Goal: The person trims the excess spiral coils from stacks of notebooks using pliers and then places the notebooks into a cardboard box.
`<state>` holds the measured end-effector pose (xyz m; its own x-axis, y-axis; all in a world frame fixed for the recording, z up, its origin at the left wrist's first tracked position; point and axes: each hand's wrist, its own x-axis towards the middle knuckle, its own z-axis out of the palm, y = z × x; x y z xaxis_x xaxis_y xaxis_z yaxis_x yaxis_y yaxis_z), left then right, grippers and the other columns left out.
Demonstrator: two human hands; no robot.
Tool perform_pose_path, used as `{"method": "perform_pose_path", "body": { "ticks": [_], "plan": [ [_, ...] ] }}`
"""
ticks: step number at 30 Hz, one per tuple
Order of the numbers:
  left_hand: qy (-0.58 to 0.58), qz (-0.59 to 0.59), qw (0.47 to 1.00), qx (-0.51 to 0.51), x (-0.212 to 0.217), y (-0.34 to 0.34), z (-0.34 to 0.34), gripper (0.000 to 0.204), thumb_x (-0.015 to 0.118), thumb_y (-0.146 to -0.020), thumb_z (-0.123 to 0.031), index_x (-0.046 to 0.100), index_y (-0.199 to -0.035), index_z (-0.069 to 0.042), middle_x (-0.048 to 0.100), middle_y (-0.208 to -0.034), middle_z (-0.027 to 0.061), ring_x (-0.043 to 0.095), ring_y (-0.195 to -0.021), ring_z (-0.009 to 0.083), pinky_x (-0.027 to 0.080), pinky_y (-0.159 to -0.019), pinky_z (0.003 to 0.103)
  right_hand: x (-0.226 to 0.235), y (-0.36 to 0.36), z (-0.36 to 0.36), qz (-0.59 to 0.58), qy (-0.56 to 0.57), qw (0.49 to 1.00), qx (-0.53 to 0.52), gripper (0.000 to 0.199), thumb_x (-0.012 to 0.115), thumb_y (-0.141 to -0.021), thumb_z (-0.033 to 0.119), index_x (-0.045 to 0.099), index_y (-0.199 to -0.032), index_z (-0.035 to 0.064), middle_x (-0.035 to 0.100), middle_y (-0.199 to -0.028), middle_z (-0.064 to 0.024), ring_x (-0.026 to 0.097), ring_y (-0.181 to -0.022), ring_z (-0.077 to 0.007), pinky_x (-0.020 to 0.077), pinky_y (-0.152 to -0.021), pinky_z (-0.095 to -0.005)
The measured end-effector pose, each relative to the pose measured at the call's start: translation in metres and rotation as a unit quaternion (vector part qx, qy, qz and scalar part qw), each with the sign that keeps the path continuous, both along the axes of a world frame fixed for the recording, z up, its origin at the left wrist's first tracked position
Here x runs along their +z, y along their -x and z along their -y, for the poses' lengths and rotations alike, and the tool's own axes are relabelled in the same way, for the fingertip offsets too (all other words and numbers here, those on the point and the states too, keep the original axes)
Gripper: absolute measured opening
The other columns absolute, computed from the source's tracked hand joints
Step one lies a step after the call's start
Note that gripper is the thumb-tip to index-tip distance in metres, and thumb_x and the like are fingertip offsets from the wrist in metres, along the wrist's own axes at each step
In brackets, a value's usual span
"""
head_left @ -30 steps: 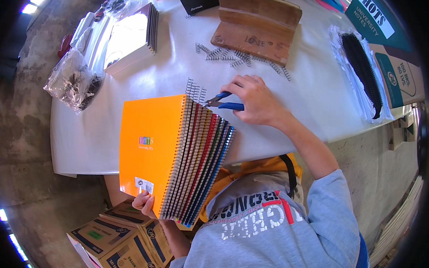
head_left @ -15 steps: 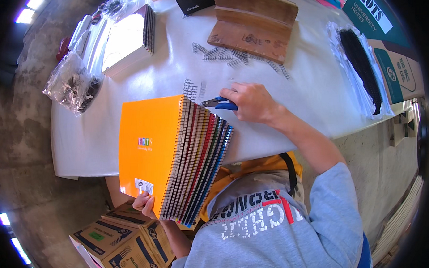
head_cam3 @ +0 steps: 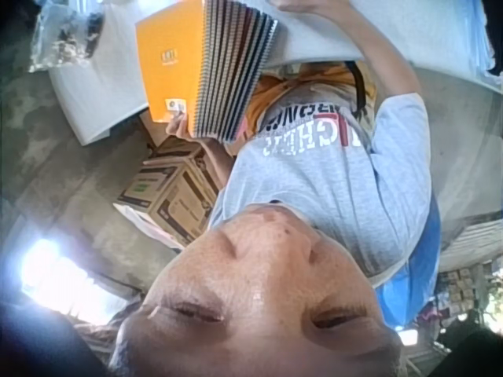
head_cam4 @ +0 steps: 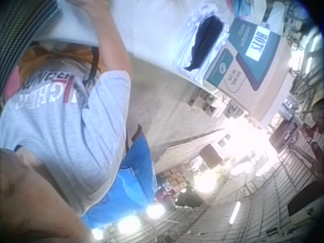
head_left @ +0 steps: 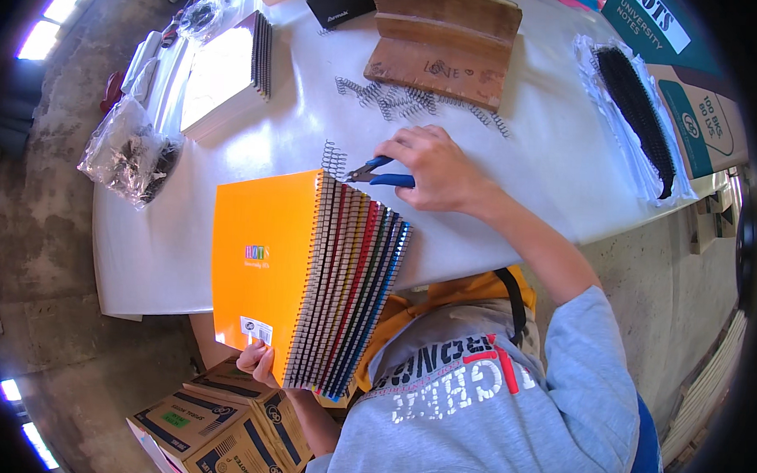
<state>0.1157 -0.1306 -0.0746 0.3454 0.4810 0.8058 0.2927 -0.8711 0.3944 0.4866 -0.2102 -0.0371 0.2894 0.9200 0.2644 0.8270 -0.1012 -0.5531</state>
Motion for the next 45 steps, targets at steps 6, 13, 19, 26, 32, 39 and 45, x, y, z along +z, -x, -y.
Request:
{"method": "perform_pose_path", "body": {
  "ticks": [6,13,19,26,32,39,45],
  "plan": [
    [-0.004,-0.01,1.0,0.011,0.0,0.002,0.001,0.036,0.073,-0.077,-0.019,0.045,-0.099,-0.017,0.037,-0.094,0.003,0.043,-0.095,0.0163,0.04,-0.089,0.037,-0.003,0.006,-0.005,-0.028,0.015,0.999,0.024,0.037,0.067,-0.07,0.014,0.06,-0.106,0.0103,0.061,-0.093,-0.0103,0.059,-0.096,-0.0274,0.0453,-0.087,-0.0419],
    [-0.022,-0.02,0.999,0.015,0.0,0.002,-0.001,0.036,0.073,-0.078,-0.022,0.044,-0.099,-0.016,0.037,-0.094,0.0035,0.043,-0.095,0.0165,0.04,-0.088,0.037,-0.006,0.003,-0.003,0.072,0.038,0.997,-0.001,0.033,0.069,-0.067,0.008,0.061,-0.1,0.0106,0.063,-0.087,-0.0082,0.062,-0.082,-0.0275,0.0482,-0.079,-0.0371],
    [-0.02,-0.018,1.0,0.008,0.001,0.0,0.0,0.037,0.072,-0.078,-0.024,0.044,-0.099,-0.015,0.037,-0.093,0.0039,0.044,-0.094,0.0166,0.04,-0.087,0.036,-0.009,-0.001,-0.002,0.053,-0.086,0.994,-0.04,0.037,0.067,-0.069,0.016,0.061,-0.106,0.0133,0.061,-0.099,-0.0087,0.057,-0.101,-0.0265,0.0406,-0.091,-0.0414],
    [-0.012,-0.019,0.999,0.034,-0.003,0.004,0.001,0.037,0.069,-0.078,-0.03,0.044,-0.101,-0.015,0.039,-0.095,0.0035,0.043,-0.096,0.0194,0.038,-0.094,0.045,-0.007,0.001,-0.012,0.028,-0.056,0.998,0.007,0.039,0.067,-0.07,0.018,0.06,-0.108,0.0108,0.059,-0.102,-0.0093,0.055,-0.104,-0.0263,0.0397,-0.093,-0.041],
    [-0.015,-0.013,1.0,0.021,0.001,0.001,0.001,0.037,0.071,-0.078,-0.028,0.045,-0.1,-0.015,0.039,-0.095,0.004,0.044,-0.095,0.0189,0.039,-0.091,0.042,-0.01,0.003,-0.014,0.035,-0.024,0.998,0.037,0.035,0.065,-0.073,0.014,0.06,-0.107,0.0098,0.06,-0.094,-0.0109,0.059,-0.095,-0.0272,0.0468,-0.085,-0.0397],
    [-0.013,-0.006,1.0,0.018,-0.002,0.004,0.0,0.039,0.075,-0.075,-0.023,0.045,-0.099,-0.017,0.039,-0.093,0.004,0.046,-0.092,0.0184,0.043,-0.083,0.035,-0.015,0.001,-0.013,0.098,0.01,0.995,0.015,0.037,0.065,-0.073,0.009,0.059,-0.109,0.0117,0.063,-0.085,-0.0088,0.063,-0.085,-0.0287,0.0503,-0.078,-0.0397],
    [-0.022,-0.02,0.999,0.021,0.002,0.002,0.001,0.04,0.076,-0.074,-0.023,0.046,-0.099,-0.017,0.039,-0.093,0.0037,0.046,-0.092,0.0184,0.043,-0.082,0.035,-0.002,-0.006,-0.003,0.032,-0.093,0.995,-0.017,0.041,0.068,-0.069,0.014,0.058,-0.109,0.0111,0.061,-0.101,-0.009,0.057,-0.102,-0.0277,0.0408,-0.092,-0.0418]
  ]
}}
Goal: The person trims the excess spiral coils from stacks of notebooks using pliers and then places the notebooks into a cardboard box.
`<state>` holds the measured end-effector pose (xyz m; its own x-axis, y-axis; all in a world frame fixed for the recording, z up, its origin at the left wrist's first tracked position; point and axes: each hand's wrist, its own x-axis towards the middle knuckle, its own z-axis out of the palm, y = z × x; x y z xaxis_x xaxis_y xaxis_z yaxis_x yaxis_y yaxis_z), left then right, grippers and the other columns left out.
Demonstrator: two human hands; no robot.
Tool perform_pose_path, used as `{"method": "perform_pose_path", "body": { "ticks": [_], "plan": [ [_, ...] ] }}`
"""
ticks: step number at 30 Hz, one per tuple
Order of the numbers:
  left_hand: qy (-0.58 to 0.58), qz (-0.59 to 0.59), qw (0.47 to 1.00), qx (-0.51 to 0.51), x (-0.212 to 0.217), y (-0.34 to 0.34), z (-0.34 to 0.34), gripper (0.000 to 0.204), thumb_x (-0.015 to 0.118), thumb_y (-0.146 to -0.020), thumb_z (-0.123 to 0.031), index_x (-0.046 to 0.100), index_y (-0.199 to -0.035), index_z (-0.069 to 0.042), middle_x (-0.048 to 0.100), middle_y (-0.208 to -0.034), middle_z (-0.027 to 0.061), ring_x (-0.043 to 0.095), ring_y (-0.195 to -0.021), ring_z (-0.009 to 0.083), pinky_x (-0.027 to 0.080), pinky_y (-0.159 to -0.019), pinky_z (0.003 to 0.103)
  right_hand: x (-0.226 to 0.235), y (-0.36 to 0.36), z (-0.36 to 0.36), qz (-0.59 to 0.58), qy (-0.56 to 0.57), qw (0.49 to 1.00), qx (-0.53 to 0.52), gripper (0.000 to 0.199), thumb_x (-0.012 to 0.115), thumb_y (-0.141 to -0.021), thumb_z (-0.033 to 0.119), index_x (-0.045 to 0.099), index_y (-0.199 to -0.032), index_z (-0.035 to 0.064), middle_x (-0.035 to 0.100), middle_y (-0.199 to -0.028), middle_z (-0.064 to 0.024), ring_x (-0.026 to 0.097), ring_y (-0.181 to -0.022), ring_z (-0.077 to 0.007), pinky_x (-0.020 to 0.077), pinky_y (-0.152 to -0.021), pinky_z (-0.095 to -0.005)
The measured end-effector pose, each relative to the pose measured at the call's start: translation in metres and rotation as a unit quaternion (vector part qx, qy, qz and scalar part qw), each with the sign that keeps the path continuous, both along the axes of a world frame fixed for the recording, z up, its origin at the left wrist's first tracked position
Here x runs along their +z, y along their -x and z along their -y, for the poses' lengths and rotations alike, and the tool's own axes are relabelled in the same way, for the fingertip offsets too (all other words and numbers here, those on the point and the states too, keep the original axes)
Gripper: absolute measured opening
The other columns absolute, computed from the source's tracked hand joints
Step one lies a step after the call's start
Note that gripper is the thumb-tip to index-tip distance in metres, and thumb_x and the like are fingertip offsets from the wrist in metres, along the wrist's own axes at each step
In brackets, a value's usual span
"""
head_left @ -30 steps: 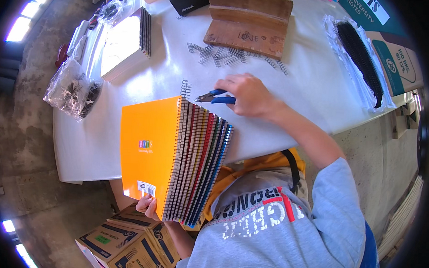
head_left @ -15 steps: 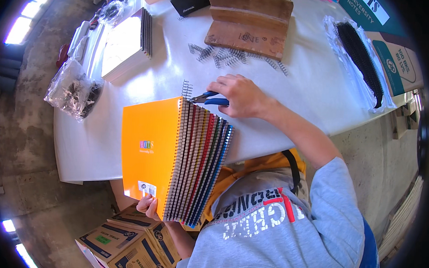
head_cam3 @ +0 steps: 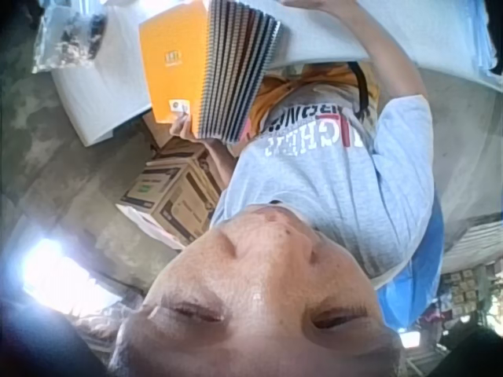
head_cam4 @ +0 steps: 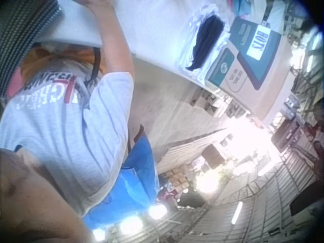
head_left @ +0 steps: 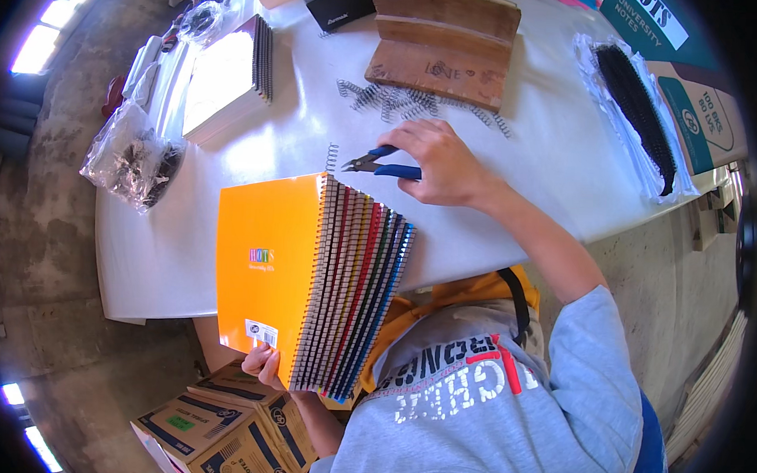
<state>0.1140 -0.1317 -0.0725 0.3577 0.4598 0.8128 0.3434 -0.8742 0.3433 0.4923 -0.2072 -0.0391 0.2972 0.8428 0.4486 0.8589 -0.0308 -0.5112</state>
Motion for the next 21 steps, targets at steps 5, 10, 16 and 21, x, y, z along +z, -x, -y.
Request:
{"method": "perform_pose_path", "body": {
  "ticks": [5,10,16,21],
  "plan": [
    [0.008,0.007,1.0,-0.001,-0.002,0.002,0.0,0.041,0.076,-0.074,-0.023,0.045,-0.099,-0.017,0.039,-0.093,0.0037,0.046,-0.092,0.0182,0.042,-0.083,0.034,-0.002,0.003,-0.01,0.002,0.019,1.0,0.016,0.043,0.069,-0.068,0.017,0.058,-0.11,0.011,0.058,-0.107,-0.0097,0.052,-0.109,-0.0266,0.0358,-0.096,-0.0421],
    [0.015,0.016,1.0,-0.005,-0.003,0.002,0.0,0.041,0.077,-0.073,-0.021,0.046,-0.099,-0.017,0.039,-0.094,0.0037,0.046,-0.093,0.0181,0.042,-0.084,0.034,-0.003,0.008,-0.015,-0.016,0.04,0.999,0.03,0.043,0.069,-0.07,0.016,0.058,-0.111,0.0117,0.058,-0.104,-0.0107,0.054,-0.106,-0.0272,0.0393,-0.094,-0.0421],
    [0.002,0.015,1.0,-0.007,-0.004,0.001,0.0,0.04,0.075,-0.074,-0.02,0.045,-0.099,-0.016,0.039,-0.095,0.0047,0.047,-0.093,0.019,0.041,-0.085,0.035,-0.009,0.011,-0.014,-0.033,0.086,0.995,0.032,0.034,0.066,-0.072,0.013,0.06,-0.105,0.0108,0.063,-0.088,-0.0101,0.063,-0.085,-0.0308,0.051,-0.076,-0.0413],
    [-0.022,0.019,0.999,-0.031,-0.003,-0.003,-0.002,0.036,0.073,-0.077,-0.019,0.044,-0.098,-0.014,0.053,-0.099,0.0102,0.05,-0.09,0.0212,0.041,-0.082,0.036,0.005,0.014,-0.009,-0.07,0.051,0.996,0.024,0.03,0.064,-0.07,0.005,0.061,-0.1,0.0087,0.063,-0.082,-0.0111,0.063,-0.073,-0.0292,0.051,-0.069,-0.0378]
  ]
}}
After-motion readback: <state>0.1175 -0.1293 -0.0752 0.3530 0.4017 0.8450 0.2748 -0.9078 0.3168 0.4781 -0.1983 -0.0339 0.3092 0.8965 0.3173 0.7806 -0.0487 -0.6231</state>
